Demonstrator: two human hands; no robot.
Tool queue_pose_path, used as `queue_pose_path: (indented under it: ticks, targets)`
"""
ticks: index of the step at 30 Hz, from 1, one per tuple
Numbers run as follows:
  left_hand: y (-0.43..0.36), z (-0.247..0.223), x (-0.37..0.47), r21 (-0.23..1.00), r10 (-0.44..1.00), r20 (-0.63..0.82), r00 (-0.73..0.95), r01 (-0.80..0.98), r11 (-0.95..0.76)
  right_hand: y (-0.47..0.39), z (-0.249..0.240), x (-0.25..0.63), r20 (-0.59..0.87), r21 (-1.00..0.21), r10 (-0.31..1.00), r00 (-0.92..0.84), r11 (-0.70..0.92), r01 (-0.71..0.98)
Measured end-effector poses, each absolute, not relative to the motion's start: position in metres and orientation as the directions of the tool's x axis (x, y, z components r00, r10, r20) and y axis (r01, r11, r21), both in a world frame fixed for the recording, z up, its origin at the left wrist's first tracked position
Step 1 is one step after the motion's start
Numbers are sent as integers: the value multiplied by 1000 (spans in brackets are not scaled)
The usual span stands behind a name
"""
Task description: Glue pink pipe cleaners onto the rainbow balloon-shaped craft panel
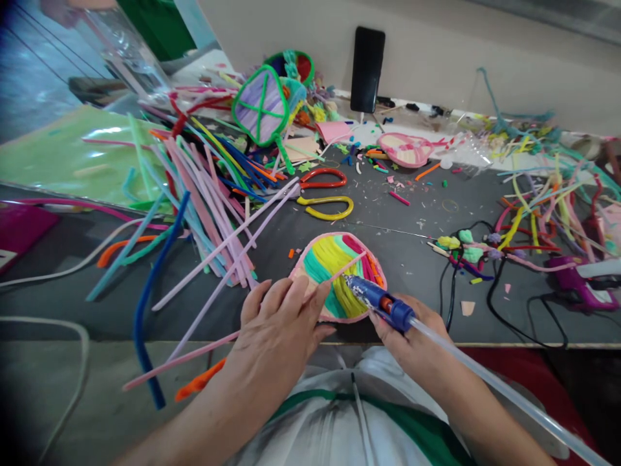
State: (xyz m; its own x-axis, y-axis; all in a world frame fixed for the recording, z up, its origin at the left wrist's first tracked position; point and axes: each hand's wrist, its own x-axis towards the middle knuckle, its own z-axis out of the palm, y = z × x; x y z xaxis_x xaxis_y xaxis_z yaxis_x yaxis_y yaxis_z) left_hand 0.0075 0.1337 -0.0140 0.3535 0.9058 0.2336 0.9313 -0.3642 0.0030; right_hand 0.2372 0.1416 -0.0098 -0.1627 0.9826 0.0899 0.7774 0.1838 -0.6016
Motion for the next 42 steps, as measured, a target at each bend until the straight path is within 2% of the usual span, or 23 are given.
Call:
queue_pose_path:
  ticks: [5, 8, 12, 30, 36, 42]
  targets:
    - [132, -18, 8, -12, 879, 346, 328, 938, -345, 139, -16, 238, 62, -595, 986, -154, 160, 787]
    - [131, -20, 8, -8, 870, 368, 328, 937, -349, 140, -15, 237, 93, -576, 986, -137, 165, 800]
    - [131, -22, 7, -8, 869, 365, 333, 935, -355, 141, -12, 237, 131, -563, 980, -150, 198, 802]
    - [132, -19, 8, 10, 878, 346, 330, 935, -355, 140, -10, 234, 80, -592, 984, -158, 174, 787]
    - [133, -20, 8, -7, 884, 324, 336, 936, -353, 139, -11, 234, 106, -584, 978, -178, 207, 785]
    - [134, -18, 11, 51, 896, 326, 300, 941, -334, 138, -11, 234, 71, -596, 981, -179, 186, 781]
